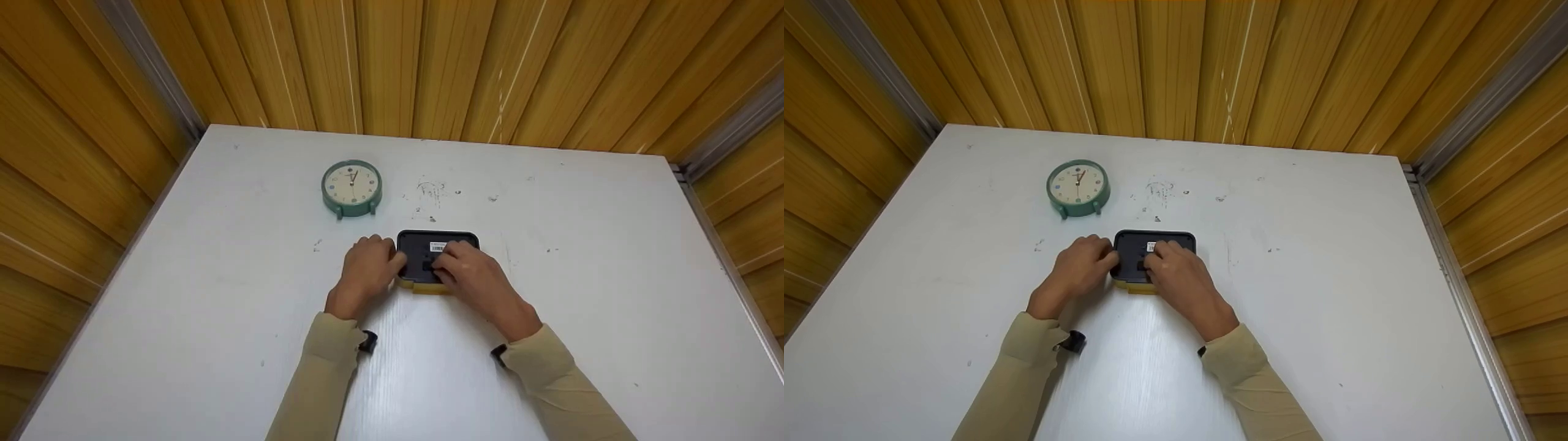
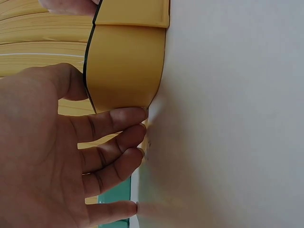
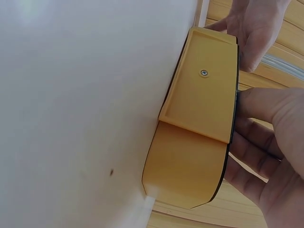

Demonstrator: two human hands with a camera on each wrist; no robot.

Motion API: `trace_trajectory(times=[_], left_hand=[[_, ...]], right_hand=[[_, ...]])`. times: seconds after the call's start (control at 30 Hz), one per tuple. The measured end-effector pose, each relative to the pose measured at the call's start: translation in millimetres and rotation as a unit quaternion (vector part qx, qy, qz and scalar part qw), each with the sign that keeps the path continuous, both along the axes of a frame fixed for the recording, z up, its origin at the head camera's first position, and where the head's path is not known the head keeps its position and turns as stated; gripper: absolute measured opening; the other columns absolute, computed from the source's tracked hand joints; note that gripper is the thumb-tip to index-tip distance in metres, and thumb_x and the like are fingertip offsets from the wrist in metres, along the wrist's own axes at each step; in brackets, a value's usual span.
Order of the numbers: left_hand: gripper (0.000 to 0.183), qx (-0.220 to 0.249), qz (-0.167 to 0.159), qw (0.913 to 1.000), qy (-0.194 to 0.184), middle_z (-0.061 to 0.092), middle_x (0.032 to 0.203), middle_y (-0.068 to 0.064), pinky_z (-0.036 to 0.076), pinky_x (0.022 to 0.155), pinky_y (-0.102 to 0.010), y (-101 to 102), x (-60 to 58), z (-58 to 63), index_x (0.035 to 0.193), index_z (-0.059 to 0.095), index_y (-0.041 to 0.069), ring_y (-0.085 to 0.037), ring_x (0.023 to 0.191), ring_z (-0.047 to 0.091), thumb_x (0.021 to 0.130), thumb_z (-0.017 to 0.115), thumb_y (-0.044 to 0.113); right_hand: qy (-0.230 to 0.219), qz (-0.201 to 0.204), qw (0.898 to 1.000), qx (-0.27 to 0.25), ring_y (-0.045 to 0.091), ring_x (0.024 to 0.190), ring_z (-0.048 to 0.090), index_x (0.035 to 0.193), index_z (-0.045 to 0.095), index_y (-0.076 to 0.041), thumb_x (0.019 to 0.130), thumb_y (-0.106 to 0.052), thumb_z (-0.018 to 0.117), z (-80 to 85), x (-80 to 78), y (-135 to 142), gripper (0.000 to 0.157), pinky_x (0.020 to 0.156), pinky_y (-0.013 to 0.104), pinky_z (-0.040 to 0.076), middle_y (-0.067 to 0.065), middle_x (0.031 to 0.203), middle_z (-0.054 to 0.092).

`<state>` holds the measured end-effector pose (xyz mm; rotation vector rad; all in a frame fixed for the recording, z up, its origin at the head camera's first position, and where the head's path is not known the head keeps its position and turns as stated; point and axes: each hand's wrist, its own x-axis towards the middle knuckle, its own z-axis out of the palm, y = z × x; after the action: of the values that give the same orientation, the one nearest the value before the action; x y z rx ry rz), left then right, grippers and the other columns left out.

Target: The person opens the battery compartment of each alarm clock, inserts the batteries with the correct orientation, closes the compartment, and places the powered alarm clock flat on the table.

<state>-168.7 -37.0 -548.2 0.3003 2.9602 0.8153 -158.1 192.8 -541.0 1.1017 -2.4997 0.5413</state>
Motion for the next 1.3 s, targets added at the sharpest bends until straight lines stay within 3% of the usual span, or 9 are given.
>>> trace_trajectory(times=[0.8, 1.3], left_hand=[[0.034, 0.006, 0.003, 1.0, -0.002, 0.058, 0.089, -0.008, 0.046, 0.081, -0.046, 0, 0.2, -1.1, 0.091, 0.068, 0.007, -0.029, 0.084, 0.051, 0.101, 0.049, 0.033], [0.033, -0.001, 0.003, 1.0, 0.001, 0.058, 0.088, -0.007, 0.047, 0.081, -0.046, 1, 0.6, -1.4, 0.09, 0.068, 0.008, -0.028, 0.084, 0.053, 0.101, 0.05, 0.032]], right_hand=[[-0.055, -0.012, 0.998, 0.04, 0.026, 0.088, 0.062, 0.097, 0.08, -0.006, 0.09, 0.002, 0.083, 10.8, 4.7, 3, 0.012, 0.077, 0.04, 0.058, 0.007, 0.094, 0.06], [-0.042, -0.012, 0.998, 0.036, 0.026, 0.089, 0.062, 0.094, 0.079, -0.008, 0.09, 0.001, 0.083, 8.5, 3.5, 2, 0.011, 0.076, 0.041, 0.058, 0.007, 0.094, 0.06]])
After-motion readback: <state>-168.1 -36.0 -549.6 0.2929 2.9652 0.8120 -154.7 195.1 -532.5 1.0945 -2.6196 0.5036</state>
